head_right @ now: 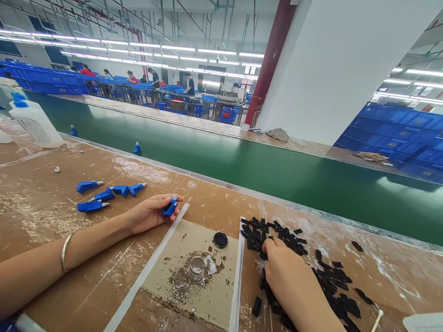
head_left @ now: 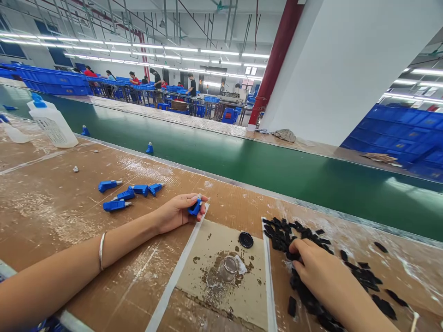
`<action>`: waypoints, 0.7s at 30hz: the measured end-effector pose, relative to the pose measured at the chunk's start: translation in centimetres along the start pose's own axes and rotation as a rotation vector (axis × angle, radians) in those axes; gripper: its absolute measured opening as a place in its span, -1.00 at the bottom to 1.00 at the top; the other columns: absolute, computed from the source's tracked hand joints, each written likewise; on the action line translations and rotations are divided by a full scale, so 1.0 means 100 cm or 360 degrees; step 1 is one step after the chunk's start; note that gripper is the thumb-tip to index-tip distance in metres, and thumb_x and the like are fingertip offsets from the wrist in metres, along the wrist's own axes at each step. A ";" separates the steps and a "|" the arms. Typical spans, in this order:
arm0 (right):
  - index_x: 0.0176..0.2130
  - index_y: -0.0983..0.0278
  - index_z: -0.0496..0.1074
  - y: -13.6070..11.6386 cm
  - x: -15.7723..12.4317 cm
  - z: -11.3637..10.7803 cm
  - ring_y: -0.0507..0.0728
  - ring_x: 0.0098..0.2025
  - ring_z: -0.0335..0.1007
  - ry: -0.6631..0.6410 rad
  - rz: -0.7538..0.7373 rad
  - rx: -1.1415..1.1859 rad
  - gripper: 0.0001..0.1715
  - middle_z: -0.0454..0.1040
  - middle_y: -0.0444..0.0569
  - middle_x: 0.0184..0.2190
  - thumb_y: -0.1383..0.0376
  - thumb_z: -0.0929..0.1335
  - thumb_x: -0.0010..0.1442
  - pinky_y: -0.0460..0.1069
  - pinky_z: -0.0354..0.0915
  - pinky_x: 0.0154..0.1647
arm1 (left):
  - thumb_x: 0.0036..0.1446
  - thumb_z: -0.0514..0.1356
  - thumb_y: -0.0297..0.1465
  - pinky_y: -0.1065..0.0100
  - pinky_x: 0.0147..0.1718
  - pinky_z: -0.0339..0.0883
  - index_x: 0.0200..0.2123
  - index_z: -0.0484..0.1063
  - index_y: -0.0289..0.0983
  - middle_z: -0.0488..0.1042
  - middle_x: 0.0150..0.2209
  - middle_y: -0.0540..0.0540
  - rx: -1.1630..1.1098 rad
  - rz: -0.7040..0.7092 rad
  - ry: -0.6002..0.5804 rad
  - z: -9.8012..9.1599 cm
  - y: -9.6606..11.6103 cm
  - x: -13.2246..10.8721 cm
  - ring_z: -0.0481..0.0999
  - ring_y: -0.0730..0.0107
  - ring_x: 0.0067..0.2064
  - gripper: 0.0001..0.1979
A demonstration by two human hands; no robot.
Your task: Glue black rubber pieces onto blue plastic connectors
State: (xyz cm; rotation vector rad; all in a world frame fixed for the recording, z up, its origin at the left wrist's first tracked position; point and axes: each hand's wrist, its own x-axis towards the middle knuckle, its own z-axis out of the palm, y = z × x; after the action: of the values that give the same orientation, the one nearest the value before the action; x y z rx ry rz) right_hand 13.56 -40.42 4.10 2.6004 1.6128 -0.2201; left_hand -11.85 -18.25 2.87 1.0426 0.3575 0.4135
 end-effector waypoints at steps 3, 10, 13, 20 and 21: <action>-0.22 0.31 0.33 0.001 0.001 0.004 0.29 -0.15 0.41 0.0042 0.0000 0.0020 -0.72 0.41 0.09 -0.16 0.51 0.14 0.14 0.08 0.20 -0.25 | 0.15 0.11 -0.37 0.34 -0.29 0.27 -0.11 0.39 -0.34 0.47 -0.34 -0.16 -0.0053 -0.0021 -0.0033 0.001 0.001 -0.001 0.44 0.40 -0.35 -0.75; -0.25 0.35 0.30 0.004 0.006 0.009 0.26 -0.17 0.41 0.0034 -0.0022 0.0094 -0.76 0.41 0.10 -0.20 0.53 0.15 0.12 0.06 0.19 -0.21 | 0.07 0.16 -0.38 0.23 -0.18 0.29 -0.03 0.33 -0.35 0.48 -0.28 -0.21 0.0239 0.0011 -0.0006 0.005 0.001 0.000 0.47 0.28 -0.25 -0.63; -0.26 0.32 0.29 0.005 0.007 0.008 0.21 -0.20 0.41 0.0029 -0.0037 0.0112 -0.75 0.42 0.05 -0.22 0.53 0.15 0.11 0.03 0.19 -0.24 | 0.07 0.14 -0.35 0.16 -0.13 0.29 0.01 0.30 -0.28 0.47 -0.23 -0.18 0.0942 0.0222 0.0274 0.002 0.000 0.001 0.46 0.21 -0.19 -0.61; -0.29 0.30 0.35 0.004 0.005 0.000 0.18 -0.24 0.43 0.0043 -0.0063 0.0071 -0.78 0.43 0.01 -0.22 0.51 0.19 0.11 -0.01 0.21 -0.31 | 0.04 -0.07 -0.63 0.07 -0.08 0.26 0.07 0.28 -0.34 0.40 -0.06 -0.32 0.3195 0.0470 0.1087 -0.028 0.014 -0.001 0.39 0.02 -0.04 -0.50; -0.31 0.29 0.37 0.002 0.005 0.000 0.19 -0.24 0.43 0.0046 -0.0070 0.0055 -0.78 0.44 0.01 -0.24 0.50 0.20 0.12 -0.01 0.21 -0.31 | 0.01 -0.06 -0.64 0.05 -0.07 0.25 0.01 0.34 -0.37 0.40 -0.08 -0.35 0.3350 0.0382 0.1182 -0.032 0.016 -0.002 0.39 -0.02 -0.04 -0.52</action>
State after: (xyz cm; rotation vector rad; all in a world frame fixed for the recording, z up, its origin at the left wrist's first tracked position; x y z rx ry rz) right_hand 13.99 -40.09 4.01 2.6070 1.6917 -0.2161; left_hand -13.77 -15.25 2.84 2.9860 1.4982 0.5767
